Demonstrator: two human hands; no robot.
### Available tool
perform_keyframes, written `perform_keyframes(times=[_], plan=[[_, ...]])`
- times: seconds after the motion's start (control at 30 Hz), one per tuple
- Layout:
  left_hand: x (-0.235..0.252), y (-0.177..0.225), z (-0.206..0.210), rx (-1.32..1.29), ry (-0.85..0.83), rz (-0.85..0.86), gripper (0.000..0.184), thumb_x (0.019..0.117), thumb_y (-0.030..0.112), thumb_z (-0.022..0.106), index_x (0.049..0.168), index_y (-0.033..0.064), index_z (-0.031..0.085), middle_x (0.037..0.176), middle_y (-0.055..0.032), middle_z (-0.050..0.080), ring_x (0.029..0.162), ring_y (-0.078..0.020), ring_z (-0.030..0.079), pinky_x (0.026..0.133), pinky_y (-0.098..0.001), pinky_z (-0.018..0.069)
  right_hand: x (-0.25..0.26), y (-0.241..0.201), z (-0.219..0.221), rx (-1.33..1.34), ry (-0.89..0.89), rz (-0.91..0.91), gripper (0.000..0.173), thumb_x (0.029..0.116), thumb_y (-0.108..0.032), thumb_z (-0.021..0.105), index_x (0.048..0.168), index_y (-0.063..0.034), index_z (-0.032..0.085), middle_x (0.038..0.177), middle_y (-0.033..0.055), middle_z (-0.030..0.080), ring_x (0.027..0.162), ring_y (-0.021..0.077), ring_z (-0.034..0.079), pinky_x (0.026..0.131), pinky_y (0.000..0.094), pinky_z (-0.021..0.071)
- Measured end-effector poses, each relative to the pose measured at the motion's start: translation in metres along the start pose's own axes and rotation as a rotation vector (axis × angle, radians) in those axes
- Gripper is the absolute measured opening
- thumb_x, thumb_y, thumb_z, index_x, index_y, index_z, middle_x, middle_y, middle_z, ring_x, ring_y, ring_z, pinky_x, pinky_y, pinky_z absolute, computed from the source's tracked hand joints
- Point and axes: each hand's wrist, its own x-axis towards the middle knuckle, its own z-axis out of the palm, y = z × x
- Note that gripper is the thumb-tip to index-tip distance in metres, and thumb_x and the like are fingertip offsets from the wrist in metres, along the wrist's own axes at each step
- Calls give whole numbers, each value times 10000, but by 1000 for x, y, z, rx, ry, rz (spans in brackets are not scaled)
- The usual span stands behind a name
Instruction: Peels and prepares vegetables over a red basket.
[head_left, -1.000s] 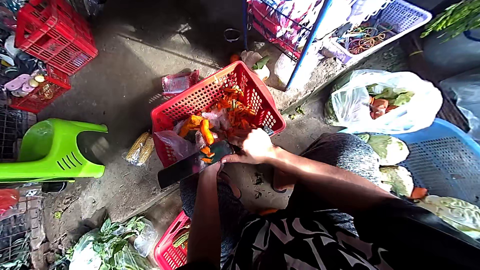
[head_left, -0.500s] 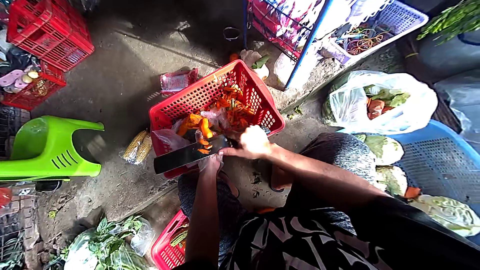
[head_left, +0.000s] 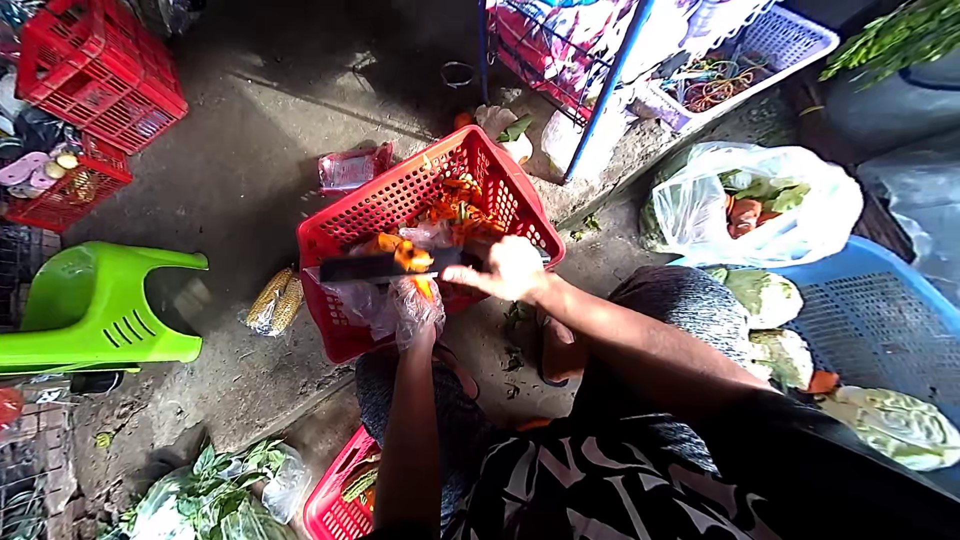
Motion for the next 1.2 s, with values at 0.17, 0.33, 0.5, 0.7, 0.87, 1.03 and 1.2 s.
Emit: perform_keyframes(times=[0.17,0.33,0.5,0.7,0.87,1.03,1.2], plan=[[0,-6,-4,170,-38,52,294,1051,40,479,1316,-84,507,1137,-175,587,998,-141,574,883,-259,499,2,-5,14,-38,11,-61,836,898,-813,465,1120,-48,720,905,204,726,876,433,712,723,641,529],[10,-2,-3,-427,-71,-91,369,1128,327,276,998,108,543,660,10,523,487,-55,513,437,-194,459,24,10,2,59,15,186,866,918,-835,381,1177,-74,702,976,234,726,965,468,699,801,700,509],[-9,15,-9,-511,-21,-352,248,1102,93,238,1032,59,474,760,-28,500,625,-91,520,590,-232,495,-6,-11,8,61,-26,-191,845,880,-827,465,1034,-44,741,845,179,718,836,391,705,719,619,513],[-12,21,-8,-554,-11,-431,287,1125,203,248,1013,88,486,754,-24,517,615,-88,536,572,-222,505,-1,-11,12,20,-102,-158,793,907,-785,492,1085,-48,725,871,190,712,867,397,695,757,611,499],[-6,16,-4,-652,-95,-447,490,1122,311,168,763,137,452,528,22,450,422,-58,455,414,-183,413,1,-3,9,-14,-47,-146,831,900,-806,471,1068,-34,727,848,194,710,841,409,700,731,617,506],[-10,16,-3,-563,-34,-419,317,1125,217,236,927,122,464,655,4,498,521,-62,508,491,-196,476,-7,-7,9,34,-99,-139,811,912,-796,464,1075,-48,730,842,188,709,854,390,696,746,607,496],[-3,16,-5,-695,-156,-478,524,1120,342,154,721,149,433,486,36,413,389,-58,419,392,-187,383,7,5,16,-55,-7,-118,832,884,-825,475,1034,-45,723,807,188,701,820,412,703,704,620,513]])
